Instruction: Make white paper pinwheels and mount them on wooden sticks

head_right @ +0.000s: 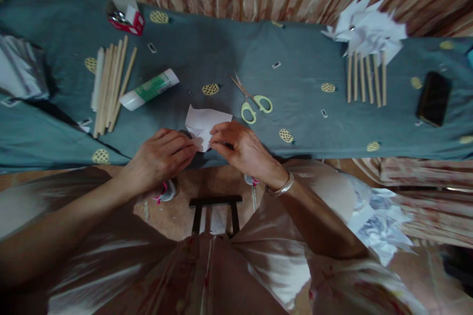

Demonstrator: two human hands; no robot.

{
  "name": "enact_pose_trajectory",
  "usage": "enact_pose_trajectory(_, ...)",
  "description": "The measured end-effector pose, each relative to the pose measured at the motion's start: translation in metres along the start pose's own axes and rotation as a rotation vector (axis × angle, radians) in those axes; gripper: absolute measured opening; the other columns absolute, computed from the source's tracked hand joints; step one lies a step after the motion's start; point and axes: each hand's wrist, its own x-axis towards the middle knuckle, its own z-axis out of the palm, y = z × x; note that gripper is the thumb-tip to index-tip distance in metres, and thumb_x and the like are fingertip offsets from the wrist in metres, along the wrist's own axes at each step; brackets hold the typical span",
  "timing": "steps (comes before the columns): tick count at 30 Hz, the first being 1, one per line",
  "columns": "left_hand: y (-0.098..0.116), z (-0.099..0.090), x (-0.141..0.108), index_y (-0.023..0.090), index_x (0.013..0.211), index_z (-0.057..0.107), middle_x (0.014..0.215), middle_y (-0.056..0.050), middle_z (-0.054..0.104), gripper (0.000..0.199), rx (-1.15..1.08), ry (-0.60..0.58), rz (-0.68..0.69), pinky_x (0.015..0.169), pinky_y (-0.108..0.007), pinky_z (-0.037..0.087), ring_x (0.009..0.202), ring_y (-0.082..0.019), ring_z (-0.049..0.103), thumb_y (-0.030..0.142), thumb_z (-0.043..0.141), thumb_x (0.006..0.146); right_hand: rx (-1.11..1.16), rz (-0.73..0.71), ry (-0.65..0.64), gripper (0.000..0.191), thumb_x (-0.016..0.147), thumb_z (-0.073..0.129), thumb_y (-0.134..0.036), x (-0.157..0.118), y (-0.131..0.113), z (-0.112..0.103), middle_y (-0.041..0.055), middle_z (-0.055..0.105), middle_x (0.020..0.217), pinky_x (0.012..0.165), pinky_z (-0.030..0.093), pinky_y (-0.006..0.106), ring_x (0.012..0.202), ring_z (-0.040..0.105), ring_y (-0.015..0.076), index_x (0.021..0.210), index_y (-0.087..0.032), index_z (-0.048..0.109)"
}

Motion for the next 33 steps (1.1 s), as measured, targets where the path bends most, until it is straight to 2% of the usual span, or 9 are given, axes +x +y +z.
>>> enact_pose_trajectory(5,0.004,0.007,-0.002,0.009,0.113,0.063,0.099,-0.012,0.072,0.022,0.007,0.048,0.021,0.075,-0.035,0.052,0.089,-0.023,0.065,0.015,0.051,0.096,0.005,0.027,0.045,0.013,0.091,0.059,-0.017,0.004,-0.001,0.006,0.0022,0.072,0.087,0.084,0.053,0.033,0.085,0.066,0.0161,0.082,-0.021,0.068)
enact_pose_trajectory(9,0.004,0.009,-0.003,0.01,0.119,0.06,0.098,-0.011,0.072,0.024,-0.015,0.049,-0.02,0.075,-0.034,0.054,0.088,-0.022,0.066,0.016,0.05,0.097,-0.064,0.054,0.076,0.015,0.091,0.058,-0.017,0.007,-0.003,0.011,0.002,0.07,0.086,0.084,0.052,0.034,0.087,0.066,0.0173,0.079,-0.021,0.066)
enact_pose_trajectory(12,0.004,0.008,-0.003,0.011,0.123,0.058,0.096,-0.009,0.072,0.028,-0.008,0.025,-0.012,0.075,-0.033,0.054,0.089,-0.021,0.066,0.015,0.048,0.098,-0.141,0.023,0.079,0.017,0.093,0.056,-0.018,0.008,-0.001,0.014,0.0023,0.069,0.087,0.087,0.05,0.036,0.088,0.065,0.0181,0.079,-0.021,0.066)
enact_pose_trajectory(17,0.004,0.007,0.0,0.01,0.117,0.062,0.102,-0.011,0.072,0.024,0.001,0.027,0.018,0.076,-0.033,0.054,0.09,-0.021,0.065,0.013,0.049,0.098,-0.2,-0.033,0.098,0.017,0.094,0.054,-0.02,0.008,0.005,0.019,0.0033,0.069,0.09,0.09,0.049,0.036,0.089,0.063,0.0186,0.081,-0.02,0.066)
enact_pose_trajectory(26,0.004,0.008,0.003,0.011,0.111,0.066,0.101,-0.009,0.073,0.023,0.008,0.008,-0.007,0.076,-0.031,0.053,0.089,-0.02,0.064,0.016,0.047,0.099,-0.218,-0.018,0.158,0.014,0.091,0.056,-0.019,0.01,0.008,0.026,0.0044,0.07,0.094,0.089,0.05,0.038,0.09,0.063,0.0199,0.081,-0.021,0.066)
enact_pose_trajectory(33,0.003,0.012,0.003,0.009,0.111,0.066,0.101,-0.011,0.072,0.021,-0.053,0.063,-0.017,0.077,-0.033,0.055,0.09,-0.021,0.065,0.014,0.05,0.097,-0.265,-0.008,0.149,0.016,0.091,0.055,-0.018,0.011,0.007,0.026,0.0052,0.07,0.095,0.089,0.05,0.038,0.091,0.063,0.0203,0.08,-0.021,0.065)
